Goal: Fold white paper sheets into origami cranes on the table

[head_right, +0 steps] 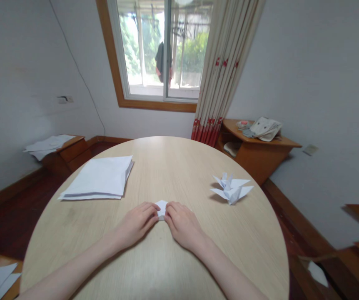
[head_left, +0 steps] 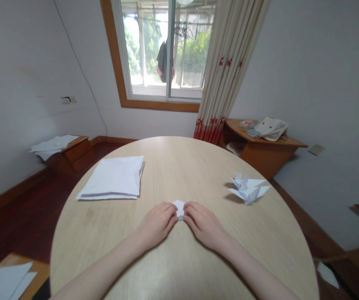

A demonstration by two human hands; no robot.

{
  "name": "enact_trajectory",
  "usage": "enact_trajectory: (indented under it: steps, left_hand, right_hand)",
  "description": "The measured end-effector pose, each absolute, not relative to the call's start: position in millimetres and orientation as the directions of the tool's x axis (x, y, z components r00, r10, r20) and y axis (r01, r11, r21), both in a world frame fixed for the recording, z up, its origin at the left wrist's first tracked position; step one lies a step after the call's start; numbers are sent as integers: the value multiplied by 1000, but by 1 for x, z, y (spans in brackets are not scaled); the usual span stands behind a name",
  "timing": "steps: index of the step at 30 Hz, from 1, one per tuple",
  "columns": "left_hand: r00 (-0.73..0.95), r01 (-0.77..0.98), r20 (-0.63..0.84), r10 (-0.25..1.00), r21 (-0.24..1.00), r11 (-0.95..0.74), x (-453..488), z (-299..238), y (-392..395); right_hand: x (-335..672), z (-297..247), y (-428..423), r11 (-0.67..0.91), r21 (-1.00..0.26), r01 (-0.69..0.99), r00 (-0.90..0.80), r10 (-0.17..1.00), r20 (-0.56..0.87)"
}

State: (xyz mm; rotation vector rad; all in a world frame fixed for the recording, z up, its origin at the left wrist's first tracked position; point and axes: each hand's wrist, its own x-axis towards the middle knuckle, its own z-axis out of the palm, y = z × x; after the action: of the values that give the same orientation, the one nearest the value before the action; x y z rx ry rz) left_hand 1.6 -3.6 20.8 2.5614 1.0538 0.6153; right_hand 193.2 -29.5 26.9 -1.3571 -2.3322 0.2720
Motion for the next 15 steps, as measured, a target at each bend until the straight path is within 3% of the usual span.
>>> enact_trajectory:
  steps: [15]
  left_hand:
    - [548, 640, 286, 786, 462, -614, 10, 15, -5]
  right_hand:
    - [190, 18, -24, 503, -364, 784, -411, 860, 303]
